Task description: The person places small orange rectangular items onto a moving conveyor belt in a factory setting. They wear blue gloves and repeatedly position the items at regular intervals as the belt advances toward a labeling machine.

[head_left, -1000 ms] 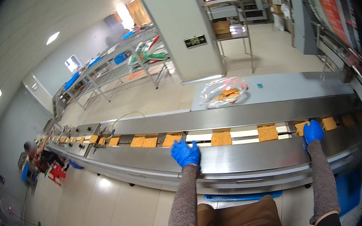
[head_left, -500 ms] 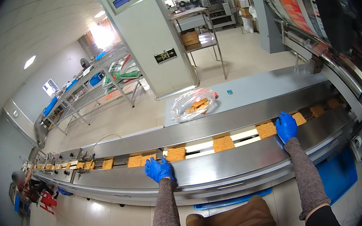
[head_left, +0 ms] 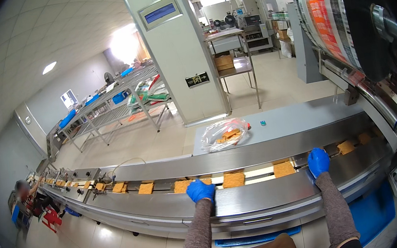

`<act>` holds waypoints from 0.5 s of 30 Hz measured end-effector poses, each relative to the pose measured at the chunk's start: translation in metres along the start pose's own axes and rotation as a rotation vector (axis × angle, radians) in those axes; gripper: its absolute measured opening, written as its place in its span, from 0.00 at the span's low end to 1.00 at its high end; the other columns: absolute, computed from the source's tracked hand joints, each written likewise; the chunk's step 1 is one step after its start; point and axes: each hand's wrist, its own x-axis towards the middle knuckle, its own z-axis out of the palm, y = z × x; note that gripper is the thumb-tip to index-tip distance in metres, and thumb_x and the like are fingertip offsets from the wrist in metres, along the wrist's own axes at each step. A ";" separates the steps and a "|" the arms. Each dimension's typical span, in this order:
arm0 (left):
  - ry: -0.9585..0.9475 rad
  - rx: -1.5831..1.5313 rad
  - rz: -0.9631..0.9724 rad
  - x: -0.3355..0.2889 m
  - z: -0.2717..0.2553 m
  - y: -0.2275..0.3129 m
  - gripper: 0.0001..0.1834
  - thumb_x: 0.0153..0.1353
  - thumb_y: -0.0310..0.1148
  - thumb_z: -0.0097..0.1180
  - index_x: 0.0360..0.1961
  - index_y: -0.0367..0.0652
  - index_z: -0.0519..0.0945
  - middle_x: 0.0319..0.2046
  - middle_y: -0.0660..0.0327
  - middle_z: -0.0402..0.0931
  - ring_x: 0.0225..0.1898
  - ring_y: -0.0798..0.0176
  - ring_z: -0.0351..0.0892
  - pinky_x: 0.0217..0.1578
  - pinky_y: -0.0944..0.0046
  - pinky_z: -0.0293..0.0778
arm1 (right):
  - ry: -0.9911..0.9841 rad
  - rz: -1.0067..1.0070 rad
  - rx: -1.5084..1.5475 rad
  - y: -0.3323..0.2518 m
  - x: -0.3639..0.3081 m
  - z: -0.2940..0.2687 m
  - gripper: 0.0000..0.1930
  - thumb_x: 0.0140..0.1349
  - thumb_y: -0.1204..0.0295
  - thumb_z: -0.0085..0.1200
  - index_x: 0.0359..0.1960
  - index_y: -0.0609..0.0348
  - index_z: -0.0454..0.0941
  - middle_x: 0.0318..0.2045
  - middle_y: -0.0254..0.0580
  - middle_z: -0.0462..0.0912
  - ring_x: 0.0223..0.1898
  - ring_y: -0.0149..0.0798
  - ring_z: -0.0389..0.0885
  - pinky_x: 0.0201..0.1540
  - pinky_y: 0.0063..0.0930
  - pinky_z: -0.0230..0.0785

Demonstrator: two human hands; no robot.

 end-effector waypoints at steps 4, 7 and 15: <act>0.180 -0.161 0.139 -0.025 0.016 0.008 0.21 0.53 0.50 0.59 0.34 0.41 0.83 0.30 0.48 0.81 0.32 0.46 0.82 0.36 0.50 0.76 | 0.072 -0.013 0.336 -0.024 -0.002 0.000 0.05 0.59 0.72 0.53 0.29 0.59 0.78 0.29 0.50 0.79 0.34 0.53 0.79 0.36 0.47 0.71; 0.303 -0.547 0.067 -0.045 0.005 0.024 0.18 0.62 0.45 0.53 0.40 0.42 0.83 0.33 0.49 0.82 0.35 0.46 0.82 0.38 0.51 0.76 | -0.047 0.050 0.559 -0.079 -0.019 -0.018 0.05 0.60 0.72 0.52 0.32 0.59 0.79 0.31 0.50 0.81 0.35 0.53 0.80 0.39 0.44 0.73; 0.339 -1.442 -0.051 -0.073 0.036 0.064 0.14 0.69 0.31 0.47 0.46 0.33 0.80 0.42 0.57 0.80 0.42 0.63 0.78 0.47 0.64 0.73 | -0.705 0.170 0.651 -0.241 -0.029 -0.045 0.33 0.59 0.52 0.58 0.60 0.62 0.68 0.39 0.58 0.82 0.40 0.57 0.81 0.43 0.46 0.74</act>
